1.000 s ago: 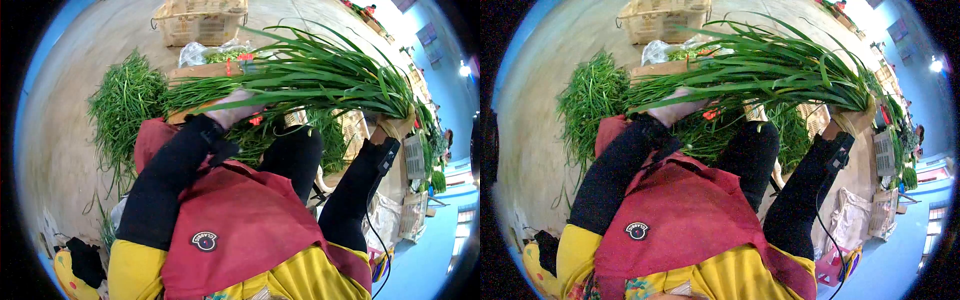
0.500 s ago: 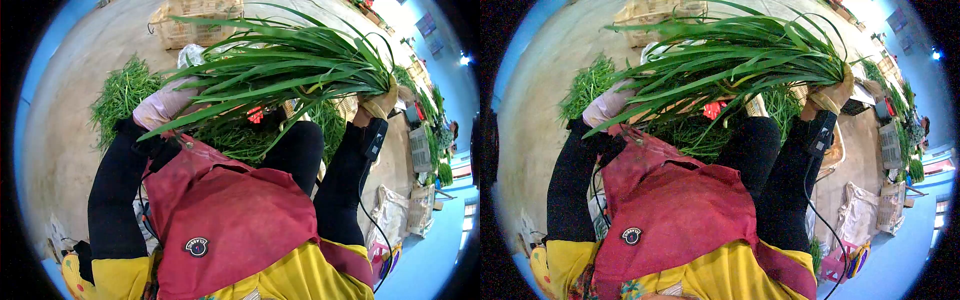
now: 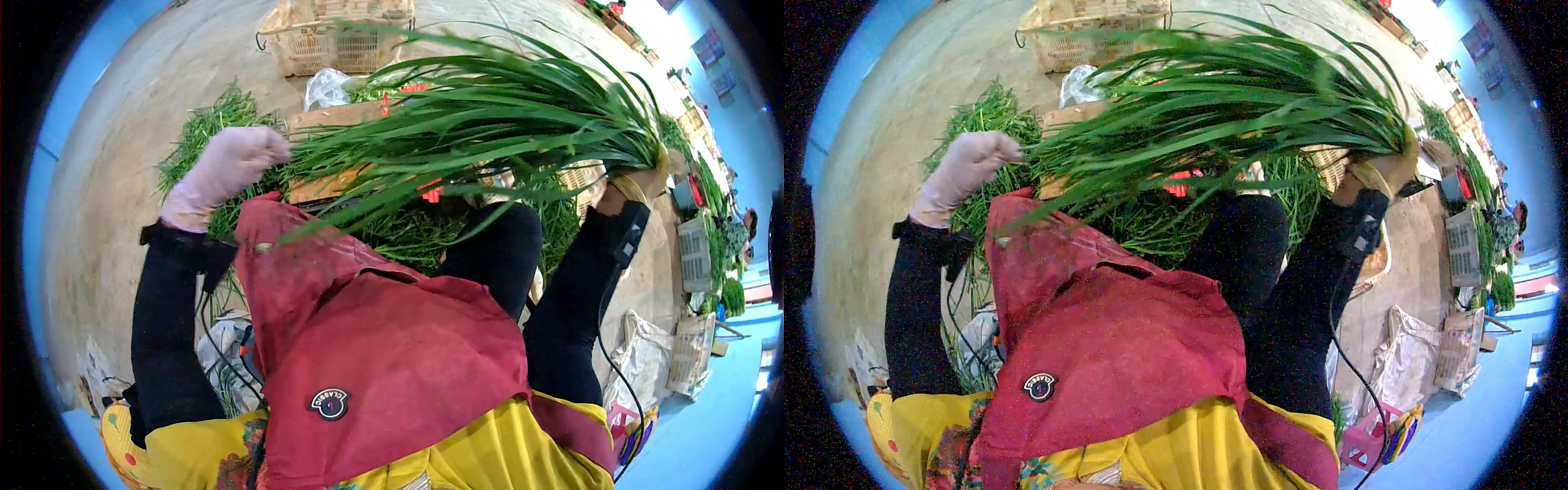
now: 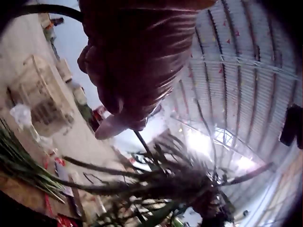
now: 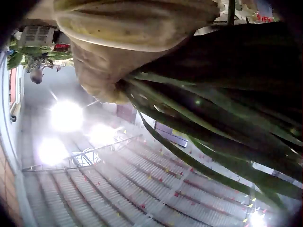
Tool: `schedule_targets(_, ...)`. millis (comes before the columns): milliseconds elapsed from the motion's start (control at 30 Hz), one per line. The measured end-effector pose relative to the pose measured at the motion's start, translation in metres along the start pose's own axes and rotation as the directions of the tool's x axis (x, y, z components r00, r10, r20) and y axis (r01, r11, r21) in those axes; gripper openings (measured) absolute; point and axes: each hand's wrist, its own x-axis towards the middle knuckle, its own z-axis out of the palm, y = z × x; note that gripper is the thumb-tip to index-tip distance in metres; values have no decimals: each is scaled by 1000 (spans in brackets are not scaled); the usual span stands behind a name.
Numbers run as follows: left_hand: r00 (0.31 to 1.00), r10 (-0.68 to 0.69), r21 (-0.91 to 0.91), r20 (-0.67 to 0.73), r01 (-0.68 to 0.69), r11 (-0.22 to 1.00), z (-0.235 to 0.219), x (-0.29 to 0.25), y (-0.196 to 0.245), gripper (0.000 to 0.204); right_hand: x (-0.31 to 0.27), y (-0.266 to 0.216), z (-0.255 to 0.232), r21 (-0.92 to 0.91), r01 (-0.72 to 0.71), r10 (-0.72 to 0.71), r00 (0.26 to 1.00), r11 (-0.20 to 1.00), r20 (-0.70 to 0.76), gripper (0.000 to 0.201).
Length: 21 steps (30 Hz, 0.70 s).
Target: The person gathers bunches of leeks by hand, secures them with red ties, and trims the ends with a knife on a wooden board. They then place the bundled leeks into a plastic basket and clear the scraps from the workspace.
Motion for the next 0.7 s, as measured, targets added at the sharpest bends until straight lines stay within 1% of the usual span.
schedule_targets(33, 998, 11, 13, -54, -10, 1000, -12, -13, -16, 12, 20, -13, -32, 75, -188, 172, 968, 979, 183, 43)
schedule_targets(67, 990, -92, 47, -107, 98, 994, -23, -30, -40, 12, 86, 6, -115, 44, -3, -11, 948, 999, 317, 53)
schedule_targets(100, 873, -476, -6, -105, 478, 878, -43, -45, -45, 14, 60, -34, -86, -288, 21, 105, 903, 958, 416, 54)
schedule_targets(133, 871, -448, 20, -203, 461, 887, -56, -65, -77, 15, 37, -74, -61, -576, 205, 222, 781, 791, 583, 56)
schedule_targets(167, 860, -411, 51, -301, 445, 894, -73, -91, -124, 17, 34, -99, -49, -634, 312, 315, 663, 707, 679, 58)
schedule_targets(200, 872, -322, 326, -368, 446, 834, -96, -130, -195, 23, 40, -119, -47, -647, 330, 392, 582, 687, 713, 61)
schedule_targets(233, 889, -217, 572, -403, 430, 699, -109, -158, -245, 31, 76, -117, -82, -689, 347, 414, 599, 636, 685, 56)
schedule_targets(267, 892, -220, 577, -395, 427, 696, -107, -168, -250, 31, 111, -116, -119, -730, 360, 437, 618, 581, 653, 55)
schedule_targets(300, 819, -365, 534, -443, 568, 627, -103, -180, -250, 40, 109, -119, -116, -697, 16, 486, 706, 717, 515, 54)
schedule_targets(333, 722, -494, 485, -485, 692, 535, -101, -183, -242, 52, 108, -124, -113, -548, -318, 564, 740, 774, 367, 53)
schedule_targets(367, 725, -493, 489, -481, 689, 535, -96, -177, -240, 52, 128, -114, -133, -707, 79, 330, 845, 703, 422, 56)
schedule_targets(400, 764, -397, 506, -508, 638, 581, -81, -157, -221, 59, 119, -111, -123, -709, 77, 330, 846, 701, 419, 56)
schedule_targets(433, 791, -296, 521, -535, 585, 622, -64, -135, -200, 67, 98, -104, -95, -659, 290, 211, 793, 693, 571, 49)
schedule_targets(467, 800, -361, 392, -479, 563, 728, -54, -107, -172, 66, 74, -92, -61, -571, 492, 98, 695, 657, 712, 43)
schedule_targets(500, 809, -414, 244, -417, 538, 807, -51, -74, -140, 65, 39, -78, -26, -637, 573, 79, 708, 515, 702, 35)
schedule_targets(533, 838, -403, 110, -368, 469, 876, -47, -43, -107, 61, 17, -69, -1, -683, 636, 53, 717, 359, 695, 34)
schedule_targets(567, 866, -380, -30, -324, 393, 919, -43, -15, -77, 58, 24, -47, -3, -685, 532, -134, 828, 498, 545, 34)
schedule_targets(600, 900, -347, -256, -264, 281, 925, -37, 10, -52, 55, 31, -26, -2, -632, 435, -277, 899, 641, 338, 35)
schedule_targets(633, 931, -293, -470, -218, 163, 867, -33, 33, -35, 52, 12, -20, 19, -176, 80, -26, 957, 981, 289, 36)
schedule_targets(667, 973, -55, -351, -226, -28, 936, -29, 56, -34, 52, 0, -11, 30, -222, 150, -91, 963, 964, 253, 29)
schedule_targets(700, 953, 188, -214, -237, -240, 947, -23, 86, -31, 61, -10, -7, 45, -115, 121, -92, 970, 986, 227, 32)
